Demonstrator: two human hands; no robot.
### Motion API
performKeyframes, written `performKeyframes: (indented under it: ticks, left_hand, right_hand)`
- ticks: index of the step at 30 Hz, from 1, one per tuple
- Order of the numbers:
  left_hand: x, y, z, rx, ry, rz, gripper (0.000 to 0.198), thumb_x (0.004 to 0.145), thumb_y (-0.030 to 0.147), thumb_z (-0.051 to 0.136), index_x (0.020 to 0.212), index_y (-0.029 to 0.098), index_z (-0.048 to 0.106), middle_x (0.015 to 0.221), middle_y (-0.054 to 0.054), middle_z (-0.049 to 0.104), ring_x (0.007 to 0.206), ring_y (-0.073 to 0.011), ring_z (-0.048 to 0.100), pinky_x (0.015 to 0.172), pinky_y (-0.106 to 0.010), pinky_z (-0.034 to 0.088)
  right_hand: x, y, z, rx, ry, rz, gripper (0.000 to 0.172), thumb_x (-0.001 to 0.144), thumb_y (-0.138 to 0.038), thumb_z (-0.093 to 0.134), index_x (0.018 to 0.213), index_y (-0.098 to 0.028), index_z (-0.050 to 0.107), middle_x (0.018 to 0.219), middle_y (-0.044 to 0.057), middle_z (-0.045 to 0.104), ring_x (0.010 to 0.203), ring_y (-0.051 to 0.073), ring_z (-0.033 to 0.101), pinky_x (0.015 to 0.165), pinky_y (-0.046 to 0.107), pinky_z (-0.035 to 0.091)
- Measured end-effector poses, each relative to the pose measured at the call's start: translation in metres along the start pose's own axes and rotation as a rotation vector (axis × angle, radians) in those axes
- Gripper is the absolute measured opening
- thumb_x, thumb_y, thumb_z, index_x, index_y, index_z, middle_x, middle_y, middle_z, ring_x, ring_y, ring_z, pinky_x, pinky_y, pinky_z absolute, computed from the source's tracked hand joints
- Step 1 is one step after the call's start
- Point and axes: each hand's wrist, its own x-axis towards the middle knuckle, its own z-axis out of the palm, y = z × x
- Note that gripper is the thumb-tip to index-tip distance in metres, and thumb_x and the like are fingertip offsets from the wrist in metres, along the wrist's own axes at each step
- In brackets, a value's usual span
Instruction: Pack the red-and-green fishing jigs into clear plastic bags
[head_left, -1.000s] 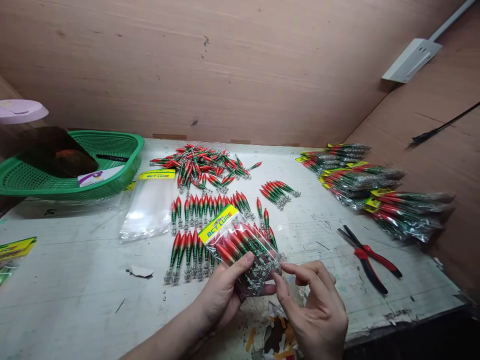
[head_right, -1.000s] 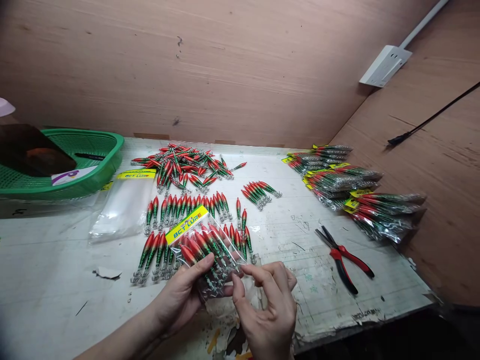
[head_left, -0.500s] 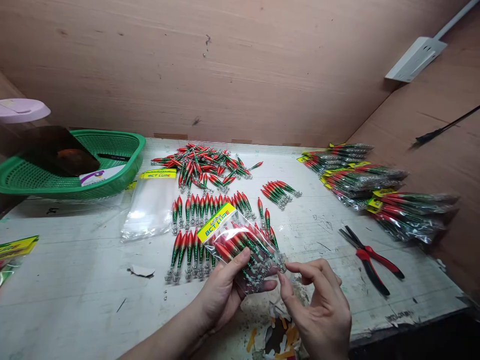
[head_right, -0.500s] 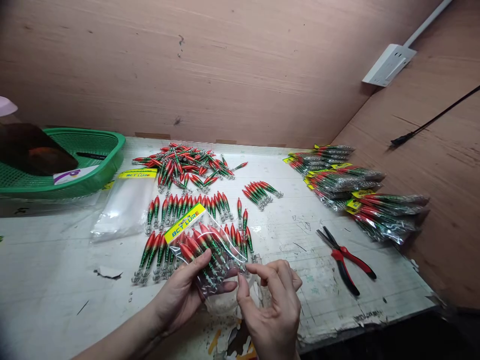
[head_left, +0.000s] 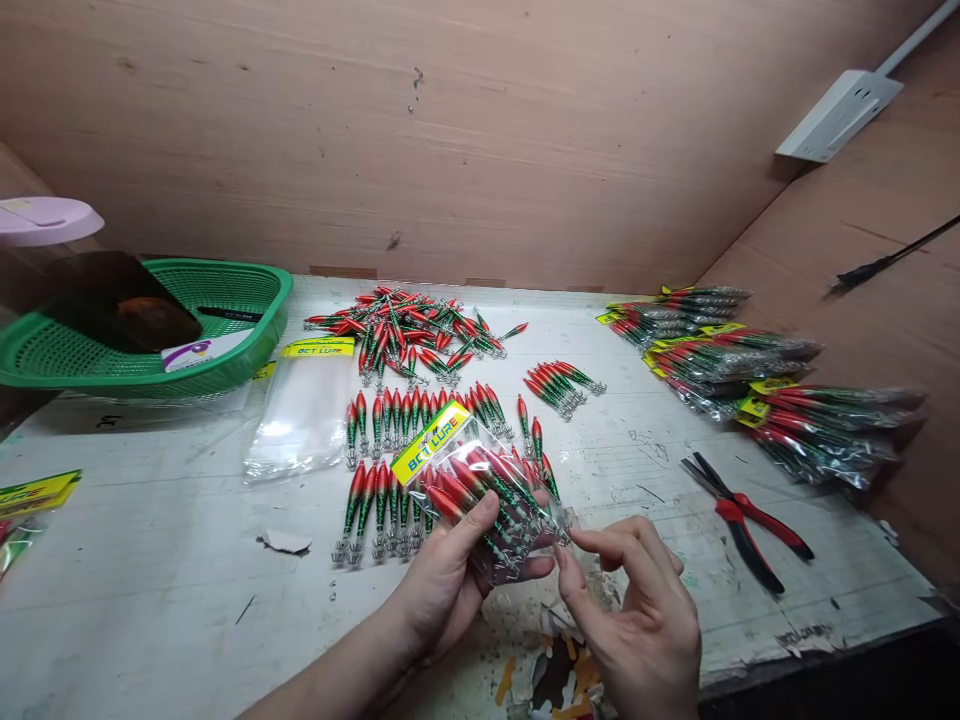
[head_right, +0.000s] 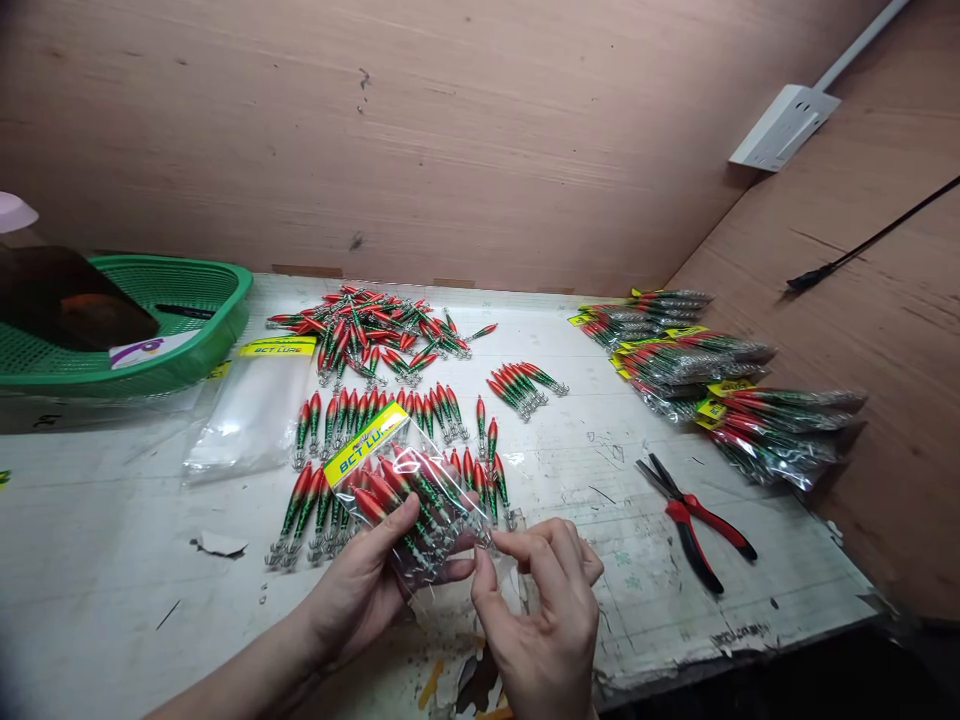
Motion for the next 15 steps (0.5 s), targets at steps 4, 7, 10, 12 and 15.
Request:
performKeyframes:
  ticks: [4,7,10,12,15]
  left_hand:
    - [0.001,-0.001,0.0,0.009,-0.025,0.018,0.033,0.08,0.03,0.069,0.106,0.011,0.063,0.103,-0.014,0.072,0.086,-0.0262,0.07,0.07,-0.037,0.06]
    - [0.001,0.0,0.0,0.033,-0.03,0.02,0.031,0.08,0.029,0.069,0.106,0.012,0.063,0.104,-0.014,0.072,0.086,-0.0264,0.07,0.07,-0.036,0.06]
    - [0.001,0.003,-0.001,0.076,-0.042,-0.023,0.032,0.082,0.03,0.067,0.104,0.009,0.064,0.105,-0.017,0.071,0.087,-0.0269,0.07,0.07,-0.034,0.06]
    - [0.001,0.004,-0.002,0.113,-0.064,-0.076,0.033,0.082,0.032,0.066,0.103,0.006,0.065,0.104,-0.018,0.07,0.089,-0.0282,0.07,0.07,-0.033,0.059]
    - [0.002,0.0,0.0,0.172,-0.075,-0.139,0.036,0.079,0.033,0.069,0.104,0.008,0.064,0.1,-0.017,0.071,0.084,-0.027,0.07,0.067,-0.034,0.059]
  right_hand:
    - [0.005,-0.004,0.001,-0.019,0.004,-0.023,0.009,0.082,-0.018,0.064,0.087,-0.021,0.059,0.069,-0.003,0.048,0.065,0.015,0.048,0.069,0.033,0.034]
    - [0.006,-0.005,0.001,-0.025,0.006,-0.025,0.006,0.083,-0.02,0.065,0.087,-0.022,0.061,0.068,-0.003,0.048,0.064,0.014,0.047,0.068,0.033,0.034]
    - [0.005,0.001,-0.003,0.018,0.034,0.021,0.009,0.081,-0.021,0.068,0.079,-0.022,0.059,0.068,-0.002,0.048,0.064,0.015,0.047,0.065,0.032,0.035]
    - [0.006,0.008,-0.01,0.097,-0.003,0.024,0.011,0.08,-0.018,0.069,0.081,-0.022,0.058,0.073,0.0,0.049,0.068,0.015,0.05,0.063,0.031,0.04]
    - [0.012,0.017,-0.024,0.187,-0.179,-0.105,0.023,0.081,-0.01,0.064,0.101,-0.021,0.061,0.083,0.002,0.051,0.075,0.015,0.055,0.061,0.027,0.048]
